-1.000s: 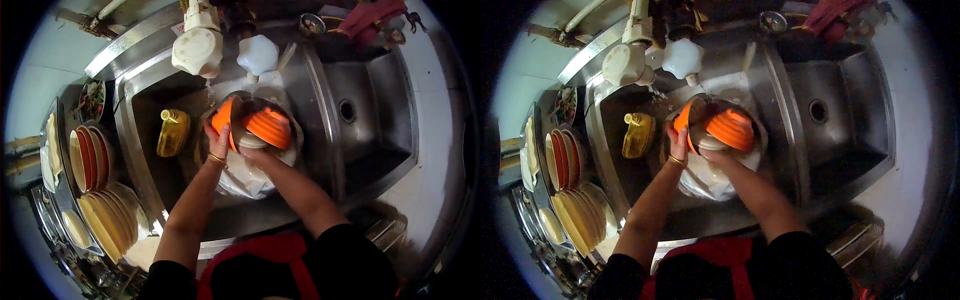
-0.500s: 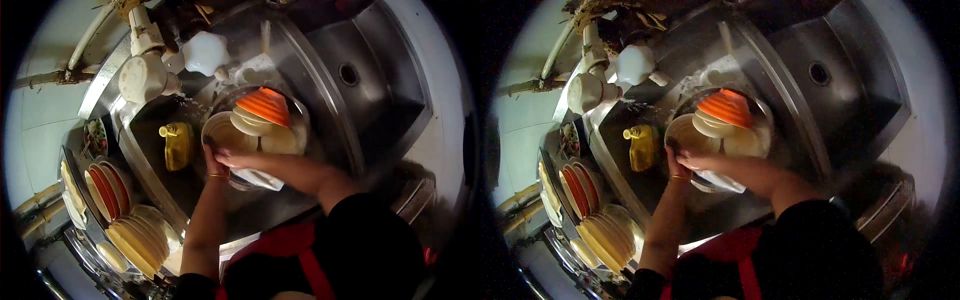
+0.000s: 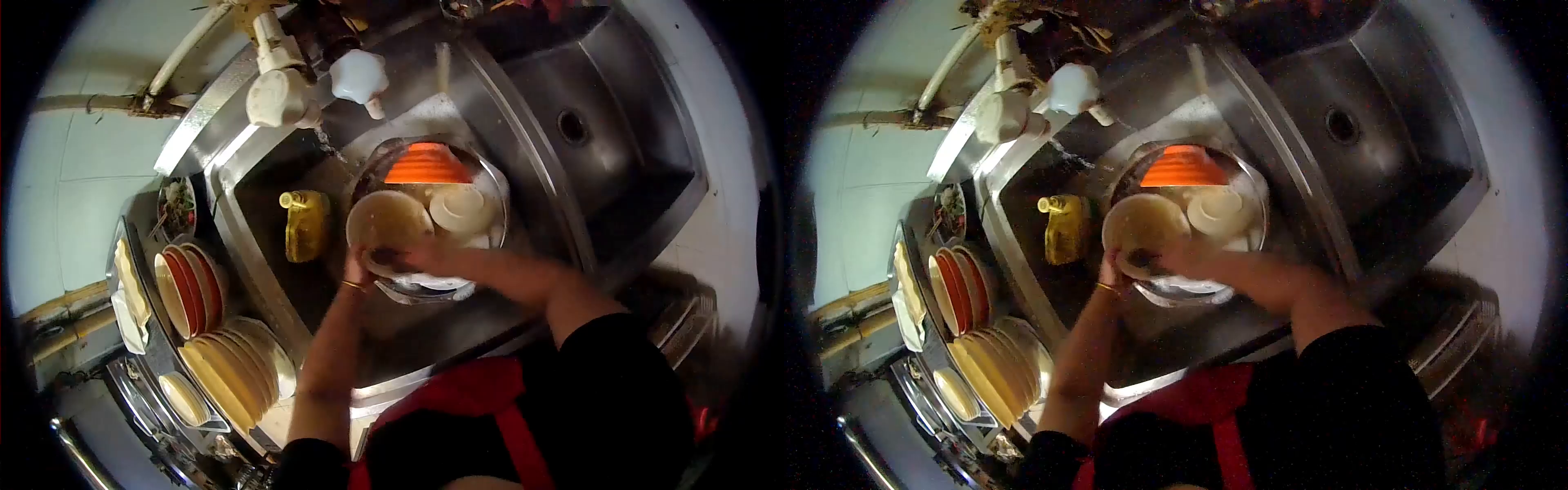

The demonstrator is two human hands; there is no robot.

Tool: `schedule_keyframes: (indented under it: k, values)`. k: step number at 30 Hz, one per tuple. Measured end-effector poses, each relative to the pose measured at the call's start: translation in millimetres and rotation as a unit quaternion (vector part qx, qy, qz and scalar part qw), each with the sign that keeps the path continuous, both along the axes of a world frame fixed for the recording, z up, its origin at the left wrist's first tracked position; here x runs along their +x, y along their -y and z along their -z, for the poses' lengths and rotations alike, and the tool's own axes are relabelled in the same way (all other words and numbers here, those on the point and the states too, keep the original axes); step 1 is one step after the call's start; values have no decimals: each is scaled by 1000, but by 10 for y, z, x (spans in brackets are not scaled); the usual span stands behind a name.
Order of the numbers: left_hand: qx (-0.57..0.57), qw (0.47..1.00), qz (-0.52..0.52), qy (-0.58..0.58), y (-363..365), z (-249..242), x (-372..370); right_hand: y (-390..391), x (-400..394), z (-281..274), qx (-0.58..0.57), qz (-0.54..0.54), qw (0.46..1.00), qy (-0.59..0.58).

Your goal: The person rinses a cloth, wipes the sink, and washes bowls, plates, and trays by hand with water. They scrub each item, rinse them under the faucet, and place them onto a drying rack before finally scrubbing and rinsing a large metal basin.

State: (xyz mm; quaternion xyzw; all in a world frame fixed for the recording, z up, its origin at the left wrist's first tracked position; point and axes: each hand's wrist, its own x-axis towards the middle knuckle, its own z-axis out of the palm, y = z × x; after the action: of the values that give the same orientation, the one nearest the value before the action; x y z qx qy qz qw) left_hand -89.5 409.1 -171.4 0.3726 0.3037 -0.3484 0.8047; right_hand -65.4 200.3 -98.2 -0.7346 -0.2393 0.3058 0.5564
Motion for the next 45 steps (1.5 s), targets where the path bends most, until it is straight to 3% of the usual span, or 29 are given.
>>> schedule_keyframes:
  k: [2,3,4,6,7,8,10,11,12,15,16,17,19,20,22,23,24,25,27,28,29,30,32,33,35,36,40,42,45]
  values:
    - [33,997,75,-7,16,-468,137,216,225,-666,243,-37,960,-135]
    - [49,993,109,-11,29,-645,159,167,101,86,135,-41,982,124]
    - [2,1000,-22,-12,-28,-277,48,118,-24,831,3,5,929,369]
    - [184,960,-151,149,312,2,-115,-302,-198,195,-203,41,972,113]
    - [271,913,-211,222,447,43,-214,-456,-355,-52,-301,60,951,-25]
    - [211,932,-247,162,491,-92,-293,-503,-503,125,-232,102,965,-66]
    - [121,981,-122,94,16,-217,-353,-271,-615,489,-123,26,985,120]
    - [82,989,-70,102,-30,-554,-299,-44,-508,510,-100,-60,937,329]
    - [44,992,-16,113,-76,-896,-247,184,-401,525,-67,-91,834,540]
    - [54,968,-112,220,-22,-975,-310,104,-433,538,-93,-100,809,572]
    - [126,928,-91,338,156,-1235,-237,-87,-516,386,-156,-81,855,488]
    - [176,900,-181,355,361,-1296,-341,-257,-560,-70,-209,-40,925,316]
    - [287,836,-170,436,588,-1558,-374,-547,-827,-289,-49,185,945,266]
    - [312,844,-130,417,445,-1425,-398,-544,-863,-592,44,189,953,234]
    - [280,894,-37,347,115,-1599,-430,-472,-832,-114,102,95,951,277]
    - [220,925,-11,311,-64,-1729,-390,-259,-658,-197,3,18,843,538]
    - [241,910,45,335,-160,-1855,-371,-122,-547,-129,-21,-29,784,620]
    - [259,892,104,355,-215,-1966,-370,-183,-530,-231,-22,-17,794,607]
    - [239,881,-58,404,-34,-2063,-473,-220,-616,-453,-28,6,819,573]
    - [324,818,-112,462,126,-2026,-541,-359,-680,-518,24,37,923,382]
    - [375,783,-150,474,272,-1853,-608,-515,-771,-476,153,53,973,162]
    - [357,786,-154,481,320,-1793,-659,-678,-853,-496,289,104,950,-58]
    - [376,773,-129,495,266,-1678,-745,-657,-905,-554,206,90,968,111]
    - [324,820,-149,449,274,-1838,-789,-619,-943,-581,160,81,965,191]
    - [275,873,-120,383,-9,-1964,-728,-389,-675,-513,15,-12,836,549]
    - [219,903,-108,352,-140,-1994,-749,-263,-547,-573,-37,-32,786,616]
    - [50,970,-139,194,-298,-1855,-815,-77,-515,-768,-38,-118,832,540]
    - [122,930,-162,306,-73,-1983,-792,-130,-687,-879,-16,-98,862,498]
    - [301,860,-178,373,328,-1973,-944,-222,-831,-936,25,57,976,209]
